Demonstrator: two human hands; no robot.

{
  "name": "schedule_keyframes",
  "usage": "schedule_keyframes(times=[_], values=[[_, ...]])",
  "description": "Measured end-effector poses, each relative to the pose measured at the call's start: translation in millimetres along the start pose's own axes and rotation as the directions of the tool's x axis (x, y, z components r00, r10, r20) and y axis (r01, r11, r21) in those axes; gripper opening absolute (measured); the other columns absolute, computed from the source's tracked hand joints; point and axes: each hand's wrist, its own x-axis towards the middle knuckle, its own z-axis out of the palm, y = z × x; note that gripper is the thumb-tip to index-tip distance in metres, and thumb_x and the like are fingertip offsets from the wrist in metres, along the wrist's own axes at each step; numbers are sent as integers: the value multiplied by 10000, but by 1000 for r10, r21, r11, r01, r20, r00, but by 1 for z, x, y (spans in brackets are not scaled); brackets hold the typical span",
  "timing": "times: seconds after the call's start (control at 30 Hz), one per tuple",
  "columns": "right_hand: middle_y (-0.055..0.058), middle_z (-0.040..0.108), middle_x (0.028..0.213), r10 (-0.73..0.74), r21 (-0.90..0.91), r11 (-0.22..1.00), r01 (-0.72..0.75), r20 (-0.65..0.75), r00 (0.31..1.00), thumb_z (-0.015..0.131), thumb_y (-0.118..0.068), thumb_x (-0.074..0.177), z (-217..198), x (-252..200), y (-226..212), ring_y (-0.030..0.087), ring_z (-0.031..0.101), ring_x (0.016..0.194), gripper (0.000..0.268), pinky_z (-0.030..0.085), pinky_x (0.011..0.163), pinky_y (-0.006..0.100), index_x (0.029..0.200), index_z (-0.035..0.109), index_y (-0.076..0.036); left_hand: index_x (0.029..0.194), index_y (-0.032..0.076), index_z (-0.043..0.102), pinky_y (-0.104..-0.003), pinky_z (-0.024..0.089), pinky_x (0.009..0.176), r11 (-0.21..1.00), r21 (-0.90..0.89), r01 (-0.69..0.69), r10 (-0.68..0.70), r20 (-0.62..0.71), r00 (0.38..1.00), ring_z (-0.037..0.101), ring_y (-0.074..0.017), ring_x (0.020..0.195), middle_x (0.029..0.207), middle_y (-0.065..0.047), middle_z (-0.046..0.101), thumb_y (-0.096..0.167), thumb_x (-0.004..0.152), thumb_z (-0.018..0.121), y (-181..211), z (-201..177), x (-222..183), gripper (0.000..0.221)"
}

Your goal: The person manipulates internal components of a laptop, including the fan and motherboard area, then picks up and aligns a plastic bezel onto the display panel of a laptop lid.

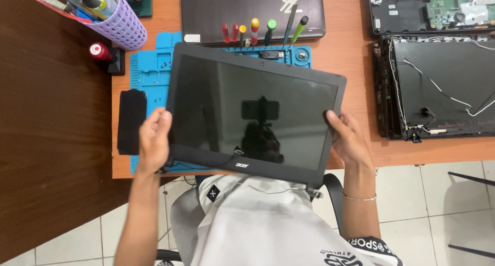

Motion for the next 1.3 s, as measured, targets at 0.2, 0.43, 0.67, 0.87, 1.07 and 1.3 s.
schedule_keyframes(times=[0.2,0.43,0.67,0.87,1.07,1.3], values=[[142,702,1176,-39,-201,979,23,-71,997,593,-149,1034,5,0,-20,162,672,1010,453,540,880,315,1407,544,102,1098,17,610,-208,314,616,999,6,52,-52,-109,993,384,-1,722,796,83,462,236,1115,530,-24,32,-21,234],[156,735,1089,-181,-483,871,87,-153,971,634,-97,1003,15,19,-32,149,676,973,438,539,877,279,1390,577,101,1065,-58,663,-289,544,693,894,440,82,21,-224,974,643,-102,735,889,-79,703,207,1002,659,14,58,-23,272],[128,758,1075,-299,-699,709,92,-180,937,702,-107,957,24,35,-44,125,706,931,394,550,798,277,1318,659,46,1008,-60,703,-329,531,651,809,581,87,82,-257,963,628,-187,669,857,-129,700,150,938,735,28,74,-8,224],[109,716,904,-413,-868,493,60,-172,894,804,-160,885,29,38,-43,151,607,723,412,497,671,300,1270,726,-38,1005,-45,714,-350,531,631,756,624,199,-4,-299,954,659,-207,656,873,-129,690,166,946,714,43,75,0,220],[113,668,824,-455,-932,358,58,-120,882,850,-195,862,35,48,-45,177,592,677,403,480,647,330,1221,755,-39,966,-21,735,-406,510,636,629,745,224,26,-308,951,657,-251,642,837,-122,690,178,946,716,46,79,4,201],[82,661,805,-467,-935,354,36,-143,873,873,-216,845,35,55,-38,165,569,675,432,474,637,322,1227,760,-50,950,-40,714,-378,520,608,658,728,193,46,-295,954,637,-224,607,815,-120,682,150,941,728,42,76,7,190]])
